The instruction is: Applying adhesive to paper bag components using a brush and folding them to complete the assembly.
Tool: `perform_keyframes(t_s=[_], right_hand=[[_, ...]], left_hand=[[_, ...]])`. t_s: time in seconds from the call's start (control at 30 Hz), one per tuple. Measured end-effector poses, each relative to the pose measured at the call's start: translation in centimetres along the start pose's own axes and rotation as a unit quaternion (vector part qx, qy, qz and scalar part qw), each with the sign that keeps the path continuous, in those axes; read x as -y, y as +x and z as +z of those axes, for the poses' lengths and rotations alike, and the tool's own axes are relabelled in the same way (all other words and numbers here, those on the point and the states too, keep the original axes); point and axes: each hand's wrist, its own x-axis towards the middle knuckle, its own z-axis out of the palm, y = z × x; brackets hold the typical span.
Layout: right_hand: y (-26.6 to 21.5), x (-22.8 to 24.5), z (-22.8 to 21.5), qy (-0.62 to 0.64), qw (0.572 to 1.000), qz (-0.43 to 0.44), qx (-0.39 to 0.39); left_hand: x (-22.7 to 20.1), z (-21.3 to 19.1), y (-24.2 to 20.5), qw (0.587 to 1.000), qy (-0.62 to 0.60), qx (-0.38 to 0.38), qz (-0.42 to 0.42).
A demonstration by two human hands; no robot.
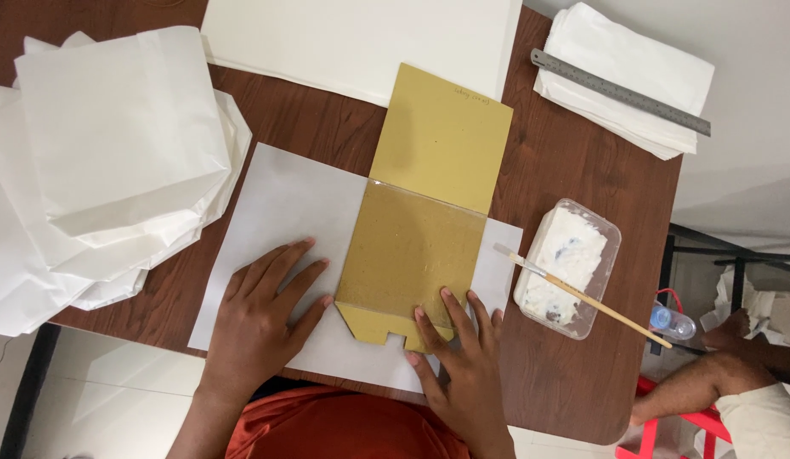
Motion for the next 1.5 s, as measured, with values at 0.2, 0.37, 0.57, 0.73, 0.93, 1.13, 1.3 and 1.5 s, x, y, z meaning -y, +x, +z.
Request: perform_keyframes(t_s=[0.2, 0.37, 0.57, 0.73, 0.93, 1.13, 1.3, 1.5], right_hand=[[0.0, -0.1, 0.0, 0.005, 1.0, 0.004, -0.004], [-0.1, -0.3, 0.4, -0.006, 1.0, 0.0, -0.01], [0.0, -0.2, 0.4, 0.0, 1.0, 0.002, -0.019], [0.0, -0.3, 0.4, 0.001, 1.0, 0.0, -0.031], [0.0, -0.3, 0.2, 0.0, 0.999, -0.007, -0.037], [0.1, -0.2, 0.2, 0.012, 0.999, -0.001, -0.038], [0.2, 0.3, -0.6, 0.049, 0.998, 0.015, -0.037], [0.8, 0.1, -2.0, -0.007, 1.0, 0.003, 0.02]], left_hand=[[0.0, 0.0, 0.0, 1.0, 0.002, 0.0, 0.0], [0.0, -0.1, 0.2, 1.0, -0.001, 0.0, 0.001], [0.0, -0.1, 0.3, 1.0, -0.002, -0.001, 0.002], [-0.5, -0.2, 0.4, 1.0, -0.005, 0.01, -0.015], [-0.8, -0.3, 0.2, 0.998, 0.012, 0.05, -0.026], [-0.9, -0.7, 0.0, 0.998, -0.009, 0.053, -0.03], [-1.4, -0.7, -4.9, 0.974, 0.142, -0.091, -0.15], [-2.2, 0.6, -9.1, 0.946, 0.149, -0.097, -0.272]])
